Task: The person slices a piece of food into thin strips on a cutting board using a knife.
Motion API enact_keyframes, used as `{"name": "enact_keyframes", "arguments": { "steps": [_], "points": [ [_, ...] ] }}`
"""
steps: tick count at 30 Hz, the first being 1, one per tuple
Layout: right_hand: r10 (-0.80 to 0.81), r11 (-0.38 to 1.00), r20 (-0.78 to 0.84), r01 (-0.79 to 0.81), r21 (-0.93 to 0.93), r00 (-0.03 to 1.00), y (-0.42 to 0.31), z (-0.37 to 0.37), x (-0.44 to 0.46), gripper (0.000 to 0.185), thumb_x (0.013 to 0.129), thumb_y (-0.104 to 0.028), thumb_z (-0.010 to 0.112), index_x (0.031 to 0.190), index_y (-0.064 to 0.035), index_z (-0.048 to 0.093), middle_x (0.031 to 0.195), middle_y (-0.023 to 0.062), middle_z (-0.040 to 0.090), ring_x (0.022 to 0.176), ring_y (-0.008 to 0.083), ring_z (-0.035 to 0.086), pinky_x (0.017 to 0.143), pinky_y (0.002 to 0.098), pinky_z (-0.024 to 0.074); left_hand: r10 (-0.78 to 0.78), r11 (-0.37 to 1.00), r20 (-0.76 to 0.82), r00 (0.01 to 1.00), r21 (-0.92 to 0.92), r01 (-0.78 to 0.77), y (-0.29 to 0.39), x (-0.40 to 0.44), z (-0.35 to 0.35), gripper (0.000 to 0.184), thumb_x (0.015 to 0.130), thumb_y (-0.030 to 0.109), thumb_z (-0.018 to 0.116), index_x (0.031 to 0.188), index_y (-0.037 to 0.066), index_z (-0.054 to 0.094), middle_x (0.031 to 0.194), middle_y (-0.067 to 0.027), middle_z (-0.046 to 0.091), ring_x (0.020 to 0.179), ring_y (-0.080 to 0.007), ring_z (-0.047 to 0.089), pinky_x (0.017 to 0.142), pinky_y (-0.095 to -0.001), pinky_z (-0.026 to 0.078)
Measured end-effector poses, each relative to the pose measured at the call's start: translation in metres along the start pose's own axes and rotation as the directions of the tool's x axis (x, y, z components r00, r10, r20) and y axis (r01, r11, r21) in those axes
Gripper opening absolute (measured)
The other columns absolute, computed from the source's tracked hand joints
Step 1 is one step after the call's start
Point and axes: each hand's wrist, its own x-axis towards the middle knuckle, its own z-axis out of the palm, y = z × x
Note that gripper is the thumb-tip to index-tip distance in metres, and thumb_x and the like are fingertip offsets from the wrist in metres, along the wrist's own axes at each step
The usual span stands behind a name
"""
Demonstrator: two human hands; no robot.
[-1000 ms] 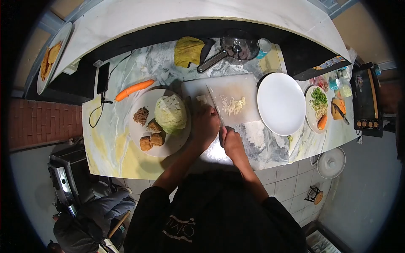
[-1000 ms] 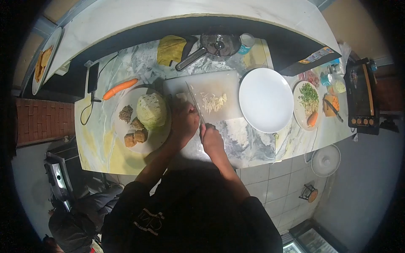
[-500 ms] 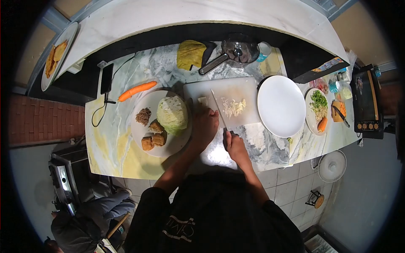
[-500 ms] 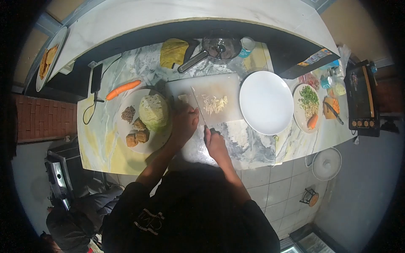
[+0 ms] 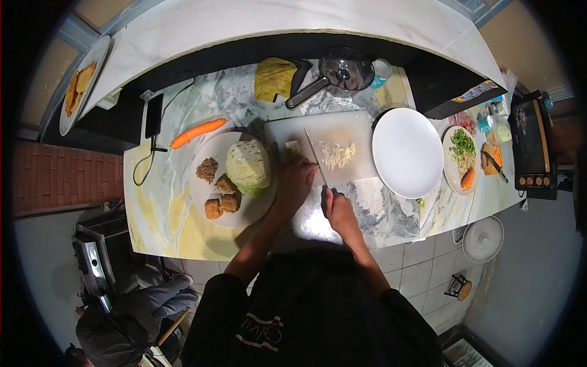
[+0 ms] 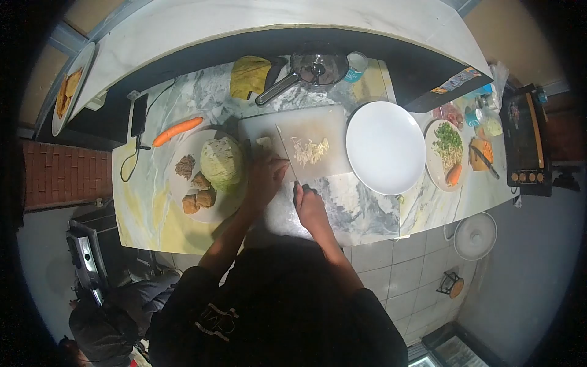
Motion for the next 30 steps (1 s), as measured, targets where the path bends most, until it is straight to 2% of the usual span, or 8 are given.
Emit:
{"name": "enact_keyframes", "arguments": {
  "steps": [8,10,17,23,25,30],
  "points": [
    [-0.004,0.998,-0.036,0.002,-0.055,0.999,-0.006,0.005,0.004,0.04,0.101,-0.03,0.039,0.093,0.0026,0.06,0.084,0.0316,0.062,0.079,0.0514,0.06,0.072,0.0569,0.0486,0.039,0.998,-0.002,0.999,0.049,-0.039,0.001,0.0,-0.002,0.01,0.084,0.013,0.063,0.091,0.009,0.069,0.087,-0.0061,0.061,0.083,-0.0272,0.06,0.08,-0.0423,0.044],
    [-0.004,0.994,-0.051,-0.002,-0.112,0.999,-0.01,0.005,0.004,0.04,0.101,-0.031,0.04,0.091,0.0025,0.06,0.084,0.0306,0.063,0.077,0.0503,0.061,0.07,0.0561,0.0497,-0.008,1.0,0.027,1.0,0.028,0.007,-0.003,-0.001,0.001,0.009,0.083,0.013,0.064,0.089,0.009,0.068,0.087,-0.006,0.061,0.083,-0.0269,0.06,0.08,-0.0422,0.044],
    [0.009,0.984,-0.082,-0.023,-0.178,0.997,-0.013,0.002,0.004,0.041,0.1,-0.032,0.041,0.089,0.0017,0.06,0.081,0.029,0.064,0.076,0.0477,0.063,0.069,0.0556,0.0504,-0.007,0.999,0.012,1.0,0.05,0.006,-0.009,-0.003,0.007,0.007,0.082,0.012,0.064,0.087,0.008,0.068,0.086,-0.0064,0.061,0.083,-0.0269,0.061,0.082,-0.044,0.044],
    [-0.043,0.994,-0.109,0.031,-0.108,0.993,-0.01,-0.003,0.002,0.037,0.1,-0.029,0.044,0.089,0.0031,0.059,0.08,0.0302,0.063,0.075,0.0496,0.061,0.068,0.057,0.049,0.006,0.996,-0.034,0.999,0.085,-0.003,-0.004,-0.005,0.005,0.006,0.083,0.013,0.064,0.084,0.009,0.068,0.084,-0.0054,0.062,0.082,-0.0263,0.062,0.081,-0.0444,0.044],
    [-0.102,0.994,-0.1,0.097,-0.058,0.99,-0.002,0.0,0.004,0.036,0.1,-0.026,0.043,0.09,0.004,0.058,0.082,0.0313,0.062,0.076,0.0512,0.06,0.069,0.0577,0.0473,0.0,0.998,-0.036,0.999,0.069,0.002,-0.006,-0.005,0.007,0.007,0.083,0.014,0.064,0.084,0.009,0.068,0.084,-0.0059,0.062,0.082,-0.027,0.061,0.08,-0.0441,0.044],
    [-0.071,0.997,-0.094,0.073,0.025,0.993,-0.005,-0.004,0.003,0.035,0.101,-0.025,0.042,0.092,0.0039,0.058,0.084,0.0322,0.061,0.08,0.0524,0.058,0.071,0.0576,0.0458,0.005,0.994,-0.034,0.999,0.11,-0.002,0.001,-0.003,0.0,0.008,0.084,0.015,0.063,0.084,0.009,0.068,0.084,-0.0069,0.063,0.083,-0.0283,0.061,0.079,-0.0432,0.045]
  ]
}}
